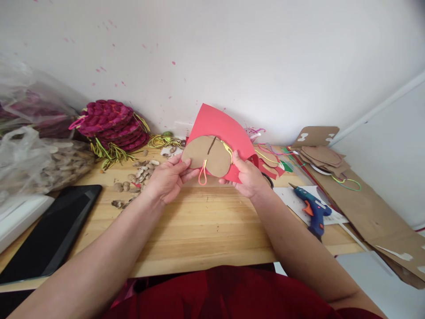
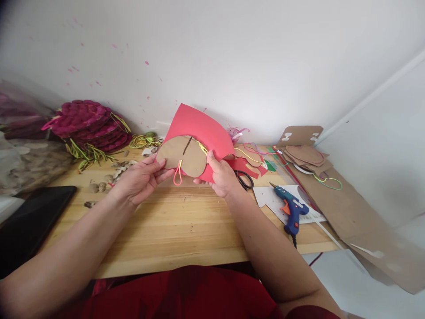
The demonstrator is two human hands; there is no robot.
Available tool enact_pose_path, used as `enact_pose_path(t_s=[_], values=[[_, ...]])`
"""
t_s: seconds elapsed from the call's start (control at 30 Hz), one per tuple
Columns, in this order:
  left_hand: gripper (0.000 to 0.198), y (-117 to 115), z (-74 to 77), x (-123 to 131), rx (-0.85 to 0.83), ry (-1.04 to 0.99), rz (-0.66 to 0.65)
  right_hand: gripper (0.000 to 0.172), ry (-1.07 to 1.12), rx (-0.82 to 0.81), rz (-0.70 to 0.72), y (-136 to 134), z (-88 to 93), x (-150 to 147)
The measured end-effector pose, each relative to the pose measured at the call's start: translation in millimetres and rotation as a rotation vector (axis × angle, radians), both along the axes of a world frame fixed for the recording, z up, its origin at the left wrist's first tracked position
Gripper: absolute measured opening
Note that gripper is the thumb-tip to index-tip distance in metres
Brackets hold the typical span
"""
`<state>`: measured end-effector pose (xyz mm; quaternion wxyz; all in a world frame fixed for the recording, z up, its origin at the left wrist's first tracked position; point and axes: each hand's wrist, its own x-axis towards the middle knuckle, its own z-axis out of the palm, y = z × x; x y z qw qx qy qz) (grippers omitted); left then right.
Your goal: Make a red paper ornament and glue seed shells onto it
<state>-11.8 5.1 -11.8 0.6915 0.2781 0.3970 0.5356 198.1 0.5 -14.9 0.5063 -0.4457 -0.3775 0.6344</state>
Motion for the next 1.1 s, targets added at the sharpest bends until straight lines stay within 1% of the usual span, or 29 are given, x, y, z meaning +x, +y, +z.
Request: enact_pose_path(t_s=[0.1, 0.3, 0.47, 0.57, 0.73, 0.9, 1.1], values=[[0.023, 0.2, -0.3, -1.6, -0.014, 0.017, -0.016, 0.042, -0.004, -0.012, 0.006, -0.6, 0.6, 1.6], [0.020, 1.4, -2.4, -4.1, -0.017, 0.035, -0.043, 0.048, -0.030, -0.036, 0.083, -2.2, 4.0, 3.5], [0.022, -0.2, -0.4, -2.2, -0.005, 0.029, -0.043, 0.049, -0.018, -0.023, 0.092, -0.5, 3.6, 3.3], [0.022, -0.7, 1.5, -1.0, -0.008, 0.018, -0.019, 0.046, -0.001, -0.020, 0.096, -1.3, 5.4, 3.1], [0.022, -0.1, 3.0, -0.5, -0.019, -0.001, -0.005, 0.031, 0.013, 0.010, 0.109, -5.3, 6.0, 1.9], [0.020, -1.3, 3.6, -0.1, -0.014, -0.009, -0.007, 0.029, -0.026, 0.023, 0.102, -7.2, 3.0, -2.1], [0.021, -2.3, 2.4, 0.1, 0.004, 0.010, -0.005, 0.024, -0.099, 0.075, 0.053, -5.5, -1.7, -4.5]])
